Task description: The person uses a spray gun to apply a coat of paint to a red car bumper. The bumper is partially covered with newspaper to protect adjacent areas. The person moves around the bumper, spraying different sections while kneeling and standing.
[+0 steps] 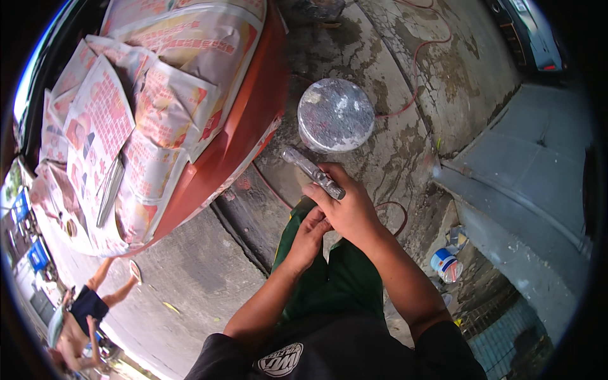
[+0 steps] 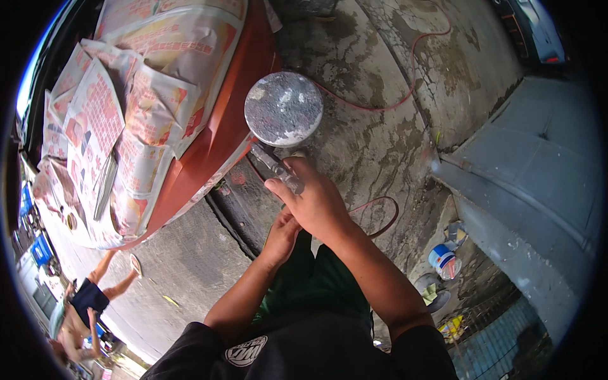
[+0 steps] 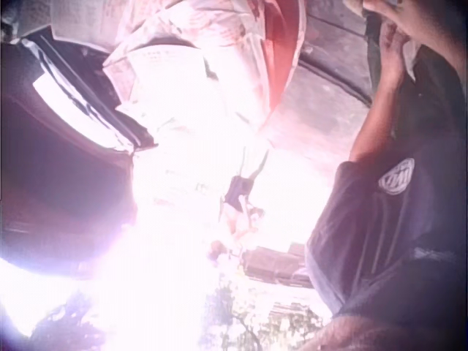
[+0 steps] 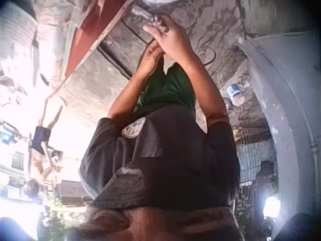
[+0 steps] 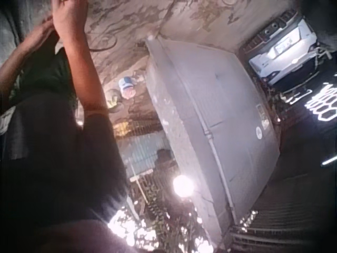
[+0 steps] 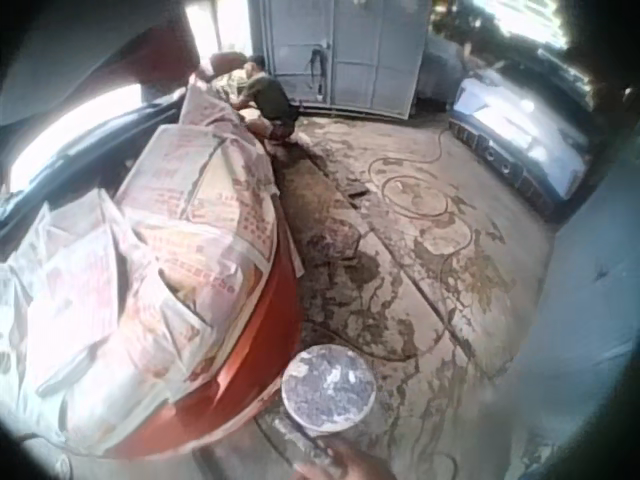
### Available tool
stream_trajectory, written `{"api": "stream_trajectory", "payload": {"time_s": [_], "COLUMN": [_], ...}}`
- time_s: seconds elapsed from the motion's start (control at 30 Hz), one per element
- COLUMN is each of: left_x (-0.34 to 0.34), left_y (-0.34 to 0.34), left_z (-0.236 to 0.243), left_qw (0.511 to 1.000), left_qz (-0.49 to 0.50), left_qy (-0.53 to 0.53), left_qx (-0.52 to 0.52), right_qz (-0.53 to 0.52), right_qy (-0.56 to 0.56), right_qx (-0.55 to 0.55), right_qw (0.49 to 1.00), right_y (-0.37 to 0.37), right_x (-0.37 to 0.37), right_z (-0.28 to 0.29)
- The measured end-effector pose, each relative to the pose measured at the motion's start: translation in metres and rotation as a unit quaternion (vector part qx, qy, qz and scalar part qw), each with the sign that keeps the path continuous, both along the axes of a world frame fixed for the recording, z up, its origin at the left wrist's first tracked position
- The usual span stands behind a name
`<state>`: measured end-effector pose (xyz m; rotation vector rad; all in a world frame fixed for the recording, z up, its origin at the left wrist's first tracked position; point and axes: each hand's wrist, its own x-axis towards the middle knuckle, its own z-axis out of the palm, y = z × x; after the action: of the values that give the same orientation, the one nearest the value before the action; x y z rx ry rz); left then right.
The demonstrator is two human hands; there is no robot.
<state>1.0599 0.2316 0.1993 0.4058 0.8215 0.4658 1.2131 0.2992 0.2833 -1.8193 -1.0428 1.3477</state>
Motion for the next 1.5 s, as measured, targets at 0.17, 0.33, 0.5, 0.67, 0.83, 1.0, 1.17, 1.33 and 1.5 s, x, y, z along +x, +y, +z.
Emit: {"api": "stream_trajectory", "payload": {"time_s": [0.17,0.33,0.5,0.67,0.83,1.0,1.17,1.33,1.5], "left_x": [-0.007,-0.026,-0.028,-0.026,-0.025,-0.022,-0.022,-0.019,-0.020], "left_y": [0.030,0.027,0.030,0.038,0.035,0.036,0.035,0.043,0.050], "left_z": [0.028,0.009,0.000,0.008,0.004,0.008,0.009,0.015,0.011], "left_qw": [0.991,0.988,0.983,0.986,0.988,0.988,0.990,0.990,0.993], "left_qz": [0.112,0.123,0.145,0.141,0.132,0.134,0.127,0.130,0.099], "left_qy": [-0.052,-0.076,-0.093,-0.068,-0.068,-0.065,-0.038,-0.023,-0.047], "left_qx": [-0.045,-0.046,-0.065,-0.061,-0.051,-0.047,-0.044,-0.049,-0.041], "right_qz": [0.007,0.008,0.036,0.042,0.035,0.047,0.055,0.052,0.018], "right_qy": [0.030,0.052,0.018,0.016,0.027,0.026,0.040,0.029,-0.021], "right_qx": [0.009,0.011,0.047,0.036,0.028,0.030,0.028,0.021,0.041], "right_qw": [0.999,0.999,0.998,0.998,0.999,0.998,0.997,0.998,0.999], "right_y": [0.031,0.041,0.045,0.048,0.050,0.051,0.052,0.056,0.057], "right_x": [-0.041,-0.059,-0.069,-0.072,-0.072,-0.070,-0.072,-0.072,-0.069], "right_z": [0.013,-0.013,-0.027,-0.025,-0.025,-0.029,-0.029,-0.031,-0.035]}}
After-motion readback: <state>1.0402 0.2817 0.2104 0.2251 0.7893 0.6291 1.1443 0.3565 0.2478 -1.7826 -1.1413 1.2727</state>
